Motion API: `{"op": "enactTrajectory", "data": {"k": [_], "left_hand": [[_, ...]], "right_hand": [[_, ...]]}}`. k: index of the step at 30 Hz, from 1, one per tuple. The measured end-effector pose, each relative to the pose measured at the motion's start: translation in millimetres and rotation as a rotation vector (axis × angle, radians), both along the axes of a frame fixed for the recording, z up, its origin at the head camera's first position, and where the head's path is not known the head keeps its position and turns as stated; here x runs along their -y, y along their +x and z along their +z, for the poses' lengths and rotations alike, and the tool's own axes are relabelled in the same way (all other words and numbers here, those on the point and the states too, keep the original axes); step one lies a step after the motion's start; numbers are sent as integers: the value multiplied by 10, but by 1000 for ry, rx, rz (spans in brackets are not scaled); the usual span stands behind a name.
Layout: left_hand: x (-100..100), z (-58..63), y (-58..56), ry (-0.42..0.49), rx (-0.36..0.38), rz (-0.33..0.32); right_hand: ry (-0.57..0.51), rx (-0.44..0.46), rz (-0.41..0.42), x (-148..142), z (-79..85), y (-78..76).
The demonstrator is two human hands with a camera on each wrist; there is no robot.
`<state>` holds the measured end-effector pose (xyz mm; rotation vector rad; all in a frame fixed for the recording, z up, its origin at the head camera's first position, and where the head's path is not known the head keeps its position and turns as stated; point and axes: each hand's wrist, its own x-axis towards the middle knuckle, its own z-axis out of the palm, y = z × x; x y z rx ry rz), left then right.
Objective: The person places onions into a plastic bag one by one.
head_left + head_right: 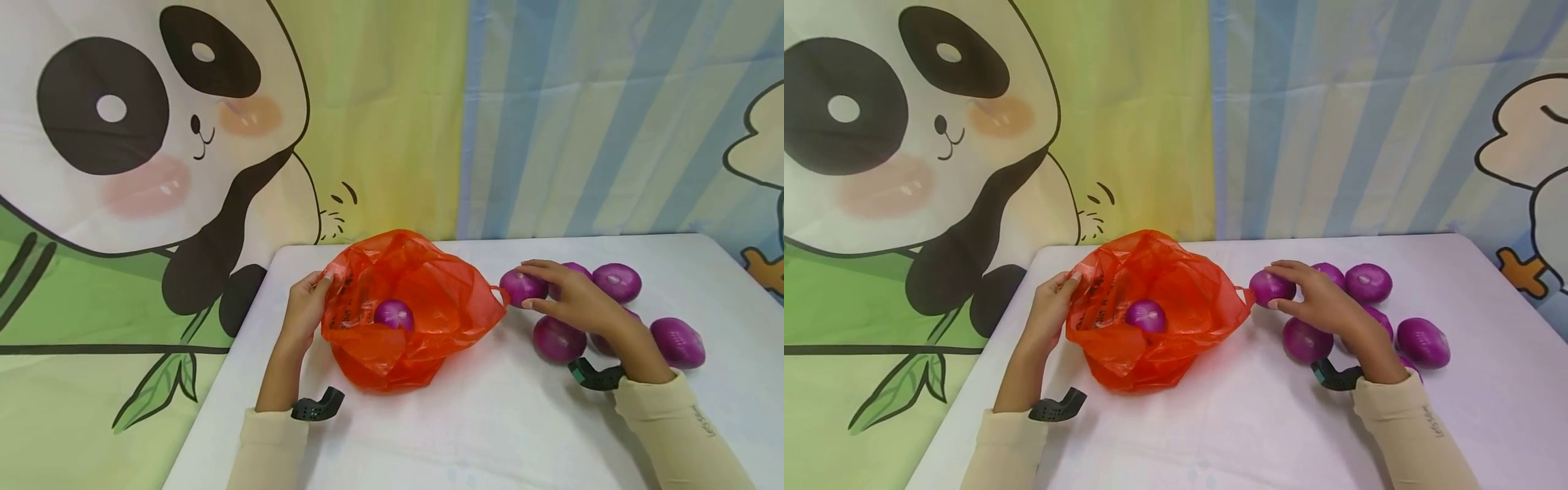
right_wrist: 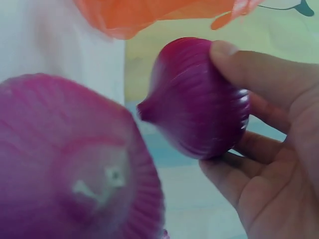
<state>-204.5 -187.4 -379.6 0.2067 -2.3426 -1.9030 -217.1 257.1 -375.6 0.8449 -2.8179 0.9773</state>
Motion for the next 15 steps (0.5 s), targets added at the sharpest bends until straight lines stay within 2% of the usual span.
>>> {"op": "enactTrajectory", "data": {"k": [5,9,15], "left_hand": [[-9,-22,-7,-11,40,14],[4,-33,-1,-8,42,16],[22,-15,-12,9,34,16]], "right_hand": [[-127,11,-15,2,86,35],[-251,31,8,37,168,91],[-352,-15,31,94,273,123]]}}
